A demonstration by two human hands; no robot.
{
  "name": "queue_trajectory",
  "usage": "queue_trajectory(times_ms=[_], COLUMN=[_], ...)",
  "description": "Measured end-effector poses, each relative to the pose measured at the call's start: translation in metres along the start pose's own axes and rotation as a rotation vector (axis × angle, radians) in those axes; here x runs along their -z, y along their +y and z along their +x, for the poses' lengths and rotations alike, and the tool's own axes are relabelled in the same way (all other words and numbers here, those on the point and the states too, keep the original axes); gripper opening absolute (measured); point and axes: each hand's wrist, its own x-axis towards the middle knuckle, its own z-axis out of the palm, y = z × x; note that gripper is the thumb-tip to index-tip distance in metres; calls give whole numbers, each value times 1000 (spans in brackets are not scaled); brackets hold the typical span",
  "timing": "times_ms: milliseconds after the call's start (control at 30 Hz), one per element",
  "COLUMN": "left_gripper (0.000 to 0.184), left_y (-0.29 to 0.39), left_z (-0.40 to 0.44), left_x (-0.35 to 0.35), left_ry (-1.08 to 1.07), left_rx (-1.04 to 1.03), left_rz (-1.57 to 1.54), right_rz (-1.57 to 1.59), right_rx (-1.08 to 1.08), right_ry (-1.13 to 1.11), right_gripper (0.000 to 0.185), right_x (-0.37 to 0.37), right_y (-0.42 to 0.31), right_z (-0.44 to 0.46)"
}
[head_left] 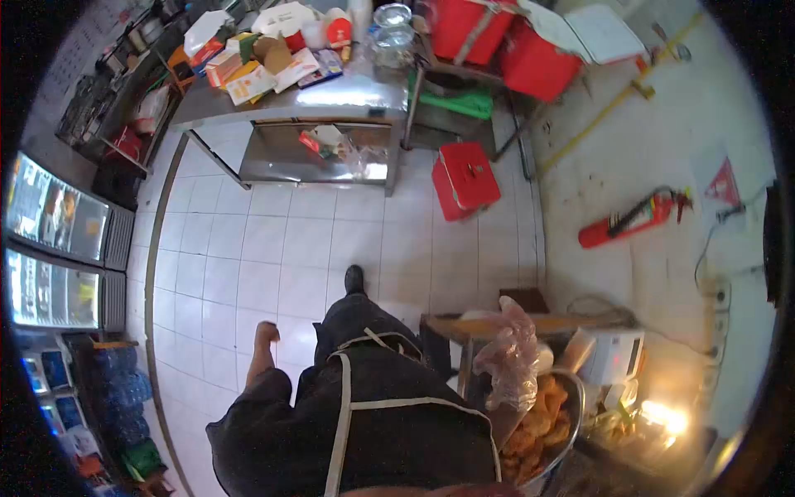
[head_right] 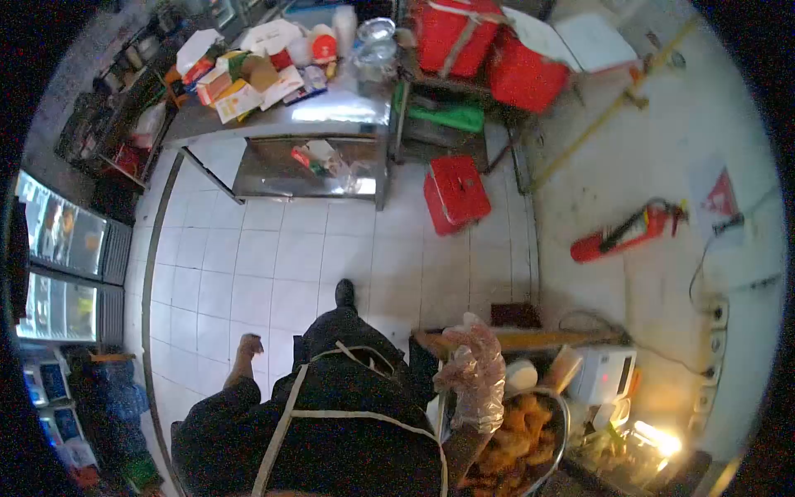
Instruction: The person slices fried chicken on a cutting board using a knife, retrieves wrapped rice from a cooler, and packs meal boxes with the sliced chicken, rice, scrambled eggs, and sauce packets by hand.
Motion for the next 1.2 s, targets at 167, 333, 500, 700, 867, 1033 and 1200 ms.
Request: queue_trajectory(times_ms=[167,333,500,700,867,1033,1200], left_gripper=[57,57,62,60,56,63,54], left_y=[80,199,318,460,661,881,1020], left_z=[22,72,123,164,197,321,519], left_x=[-12,-4,8,49,173,263,254], left_ry=[8,7,131,247,371,597,973], left_rx=[287,97,-365,-528,-905,-1323,-1573], left_rz=[-29,-51,-208,-276,-132,107,525], right_rz=[-303,-305,-372,-249,-275,-281,-292], right_rx=[-279,-410,-378,-368,-374,-307,-123], right_ry=[186,1,-164,-56,-75,-9,-25], right_gripper=[55,47,44,41,40,43,46], right_x=[-64,-137,-198,-224,-284,-343,-372], right_y=[52,78,84,98,87,86,114], right_z=[139,252,332,429,496,538,541])
